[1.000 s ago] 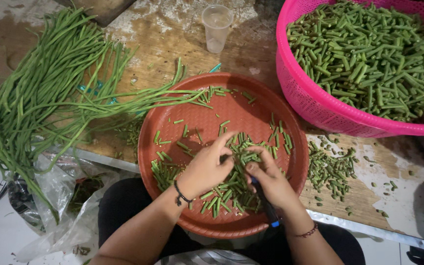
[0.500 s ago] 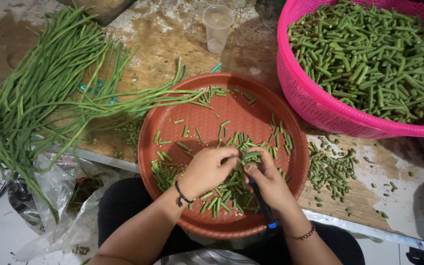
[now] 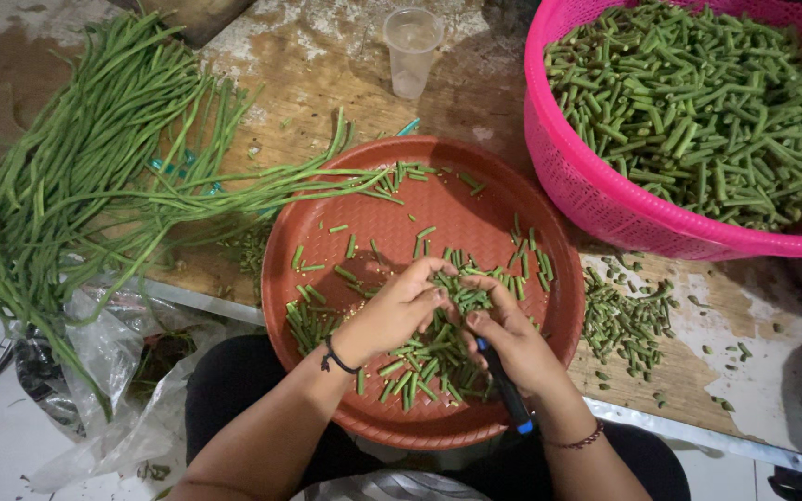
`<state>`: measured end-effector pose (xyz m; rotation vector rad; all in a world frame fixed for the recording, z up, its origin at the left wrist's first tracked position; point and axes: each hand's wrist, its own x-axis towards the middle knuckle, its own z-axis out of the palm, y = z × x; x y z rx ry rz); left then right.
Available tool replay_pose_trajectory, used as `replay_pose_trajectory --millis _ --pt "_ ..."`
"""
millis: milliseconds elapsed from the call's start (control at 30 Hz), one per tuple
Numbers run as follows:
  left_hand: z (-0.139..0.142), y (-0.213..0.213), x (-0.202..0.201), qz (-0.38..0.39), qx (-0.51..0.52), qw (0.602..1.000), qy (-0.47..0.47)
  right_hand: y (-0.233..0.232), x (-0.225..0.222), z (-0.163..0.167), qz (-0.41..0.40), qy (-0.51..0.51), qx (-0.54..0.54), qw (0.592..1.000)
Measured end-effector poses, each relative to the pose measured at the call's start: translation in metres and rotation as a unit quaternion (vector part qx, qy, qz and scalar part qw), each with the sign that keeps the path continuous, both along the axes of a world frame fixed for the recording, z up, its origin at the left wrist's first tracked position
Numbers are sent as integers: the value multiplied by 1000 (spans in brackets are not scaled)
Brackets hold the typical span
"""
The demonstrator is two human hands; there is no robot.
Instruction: The person sits on the floor at a low work table and cuts long green beans into short pieces with scissors, holding each bean over a round tray so the cut pieces fall onto it. Cut pieces accumulate on the tray and on the table beside it, with uncut bean bundles to the left and a pink basket of cut beans to the right.
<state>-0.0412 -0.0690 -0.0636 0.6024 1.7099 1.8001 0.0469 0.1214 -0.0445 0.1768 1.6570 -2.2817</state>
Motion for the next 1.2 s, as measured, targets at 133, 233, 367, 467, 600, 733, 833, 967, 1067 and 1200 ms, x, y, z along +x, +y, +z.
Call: replay_pose_trajectory --millis 133,233,367,467,600,733,833,967,1067,1200 --pt "7 -7 0 -14 -18 1000 13 0 0 0 2 -6 31 1000" --pt "15 -11 -3 -9 -75 997 17 4 -1 5 -35 21 40 998" --pt "20 -12 -3 4 -128 990 65 7 -1 13 -25 27 45 998" --pt "21 -10 3 15 -84 990 109 -1 2 12 -26 22 61 998" --pt "29 -9 7 17 -120 975 185 -7 2 4 -57 35 58 996" --pt "37 -8 13 20 -191 963 191 -3 -2 -6 -72 25 95 993" --pt "41 -7 12 22 -171 960 222 2 -5 -15 -69 17 89 994" --pt "39 -6 11 8 -176 957 230 4 -9 -22 -84 10 75 994" --pt "34 -4 14 -11 -170 962 211 8 -15 -17 -116 13 91 989" --pt "27 -3 10 86 -170 932 310 13 -17 -1 -44 47 182 981"
